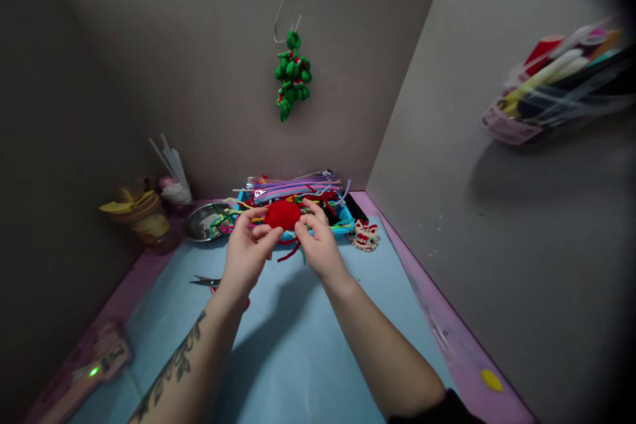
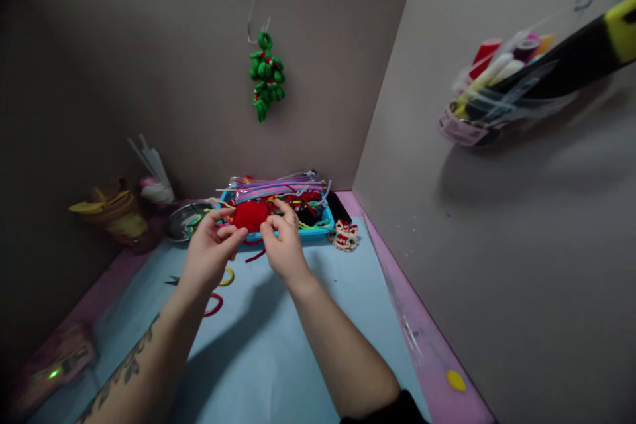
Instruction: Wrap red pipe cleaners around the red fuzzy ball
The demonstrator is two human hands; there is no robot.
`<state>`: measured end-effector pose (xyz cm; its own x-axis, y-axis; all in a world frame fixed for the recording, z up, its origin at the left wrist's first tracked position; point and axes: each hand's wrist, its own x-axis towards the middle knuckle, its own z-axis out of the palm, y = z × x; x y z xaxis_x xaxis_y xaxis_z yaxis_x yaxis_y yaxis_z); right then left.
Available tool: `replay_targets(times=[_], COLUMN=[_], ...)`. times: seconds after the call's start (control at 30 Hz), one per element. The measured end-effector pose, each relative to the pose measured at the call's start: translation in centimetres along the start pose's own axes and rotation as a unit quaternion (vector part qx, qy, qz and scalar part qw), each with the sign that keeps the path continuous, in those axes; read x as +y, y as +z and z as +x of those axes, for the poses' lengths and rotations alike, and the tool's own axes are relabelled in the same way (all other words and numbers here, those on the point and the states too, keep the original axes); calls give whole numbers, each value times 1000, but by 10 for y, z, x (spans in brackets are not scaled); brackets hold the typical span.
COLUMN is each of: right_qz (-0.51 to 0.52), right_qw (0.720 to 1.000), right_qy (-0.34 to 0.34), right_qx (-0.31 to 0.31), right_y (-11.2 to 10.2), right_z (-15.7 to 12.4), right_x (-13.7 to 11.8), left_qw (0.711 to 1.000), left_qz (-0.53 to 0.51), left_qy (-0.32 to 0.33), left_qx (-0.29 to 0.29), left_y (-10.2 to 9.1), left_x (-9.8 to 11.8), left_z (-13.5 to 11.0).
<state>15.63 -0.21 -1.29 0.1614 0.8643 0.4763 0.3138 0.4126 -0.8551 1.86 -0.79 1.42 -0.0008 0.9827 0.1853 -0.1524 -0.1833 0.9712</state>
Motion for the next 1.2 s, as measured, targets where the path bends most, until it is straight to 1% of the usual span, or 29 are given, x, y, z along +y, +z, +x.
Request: replay_targets(times=[0.17,0.3,0.43,0.53,0.63,0.8,0.87,0.93,1.07,1.13,1.2], right_qz=[-35,-30,2,4,3,15,-8,-53,-168,-205,-211], right_qw=[999,999,1000,1000,1000,999,998,996,978,970,969], right_qy=[-30,-25,-8,-6,-4,-15,-31,-59,-123,-130,-115], right_qx=[0,-2,10,8,-3,-36,-48,-52,-32,-34,-53], right_y=[1,3,7,9,7,-1,-4,-6,-10,-13,-17], right_z=[1,-1,-3,-4,-4,0,2,3,5,6,9], right_x=[3,2,2,-1,-4,-4,-2,-1,3,6,9], left_qw=[998,998,999,999,999,998,996,994,993,994,994], left_qz=[48,60,36,33,16,-44,-67,-81,-86,-82,-78], left_qy=[21,16,8,-7,-20,-40,-47,-51,-40,-29,-24], left_qx=[-20,-7,8,18,33,37,45,53,68,69,70], left_y=[-4,-6,-2,1,1,-3,-4,-4,-5,-6,-8], left_x=[2,5,7,7,6,1,0,0,1,2,2], left_z=[1,2,0,-1,-2,1,3,3,5,6,7])
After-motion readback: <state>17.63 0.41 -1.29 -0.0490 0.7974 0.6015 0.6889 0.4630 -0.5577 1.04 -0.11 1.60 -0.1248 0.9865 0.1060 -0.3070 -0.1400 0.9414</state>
